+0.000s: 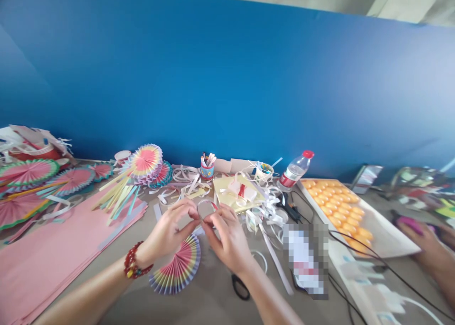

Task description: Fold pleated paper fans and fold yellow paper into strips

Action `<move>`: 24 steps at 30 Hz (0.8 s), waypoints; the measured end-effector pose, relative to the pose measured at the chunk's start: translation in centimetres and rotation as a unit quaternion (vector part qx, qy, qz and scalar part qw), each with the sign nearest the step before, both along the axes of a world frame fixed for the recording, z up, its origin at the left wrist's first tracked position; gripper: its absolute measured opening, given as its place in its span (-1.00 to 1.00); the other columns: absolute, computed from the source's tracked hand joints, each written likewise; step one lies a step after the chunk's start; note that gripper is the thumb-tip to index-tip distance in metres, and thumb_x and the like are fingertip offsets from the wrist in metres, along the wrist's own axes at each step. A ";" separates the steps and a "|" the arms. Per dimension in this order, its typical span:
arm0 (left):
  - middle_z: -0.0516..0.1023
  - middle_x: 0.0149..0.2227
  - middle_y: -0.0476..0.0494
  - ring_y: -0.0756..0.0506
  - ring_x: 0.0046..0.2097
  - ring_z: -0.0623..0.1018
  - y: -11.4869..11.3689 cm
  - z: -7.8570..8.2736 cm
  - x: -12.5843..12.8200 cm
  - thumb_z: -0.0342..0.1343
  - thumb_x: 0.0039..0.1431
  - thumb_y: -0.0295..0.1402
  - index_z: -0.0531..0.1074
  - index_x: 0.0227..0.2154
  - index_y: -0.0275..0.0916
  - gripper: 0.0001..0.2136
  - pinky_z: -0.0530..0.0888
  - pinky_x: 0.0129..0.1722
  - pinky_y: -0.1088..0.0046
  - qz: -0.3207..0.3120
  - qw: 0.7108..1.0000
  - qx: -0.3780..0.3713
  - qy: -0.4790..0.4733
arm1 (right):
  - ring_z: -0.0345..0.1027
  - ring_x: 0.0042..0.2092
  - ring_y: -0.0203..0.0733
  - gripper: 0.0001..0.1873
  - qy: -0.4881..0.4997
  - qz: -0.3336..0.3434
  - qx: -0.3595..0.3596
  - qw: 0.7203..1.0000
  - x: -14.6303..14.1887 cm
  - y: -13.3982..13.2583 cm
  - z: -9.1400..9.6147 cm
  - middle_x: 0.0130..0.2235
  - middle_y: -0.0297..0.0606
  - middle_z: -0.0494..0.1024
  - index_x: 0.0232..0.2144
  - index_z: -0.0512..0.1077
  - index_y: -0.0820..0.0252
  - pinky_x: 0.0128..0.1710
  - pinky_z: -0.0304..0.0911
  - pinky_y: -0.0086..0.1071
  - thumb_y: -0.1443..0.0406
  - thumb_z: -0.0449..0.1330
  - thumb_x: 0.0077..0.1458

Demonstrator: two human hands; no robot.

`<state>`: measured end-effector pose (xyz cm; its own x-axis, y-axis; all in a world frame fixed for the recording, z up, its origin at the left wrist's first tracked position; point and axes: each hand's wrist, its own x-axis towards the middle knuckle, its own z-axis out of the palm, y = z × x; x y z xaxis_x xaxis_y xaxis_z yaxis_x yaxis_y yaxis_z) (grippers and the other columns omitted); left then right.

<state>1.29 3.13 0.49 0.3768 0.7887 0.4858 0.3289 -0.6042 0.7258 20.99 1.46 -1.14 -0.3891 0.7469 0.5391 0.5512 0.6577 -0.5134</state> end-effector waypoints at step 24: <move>0.44 -0.33 -0.07 -0.04 -0.27 0.44 0.1 -0.1 -1.4 0.04 0.25 -0.41 0.36 -0.38 -0.24 -0.91 0.35 -0.25 0.46 -0.037 0.985 -0.153 -0.074 | 0.34 -0.29 -0.21 -0.84 0.023 0.014 -0.082 0.996 1.1 -0.1 0.7 -0.41 -0.33 0.41 -0.41 0.37 0.12 0.09 0.22 -0.16 0.29 0.12 0.25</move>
<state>-0.14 3.18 0.41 0.3815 0.8800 0.2830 0.1689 -0.3674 0.9146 22.06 1.34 -0.48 -0.3894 0.8151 0.4289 0.5065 0.5785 -0.6394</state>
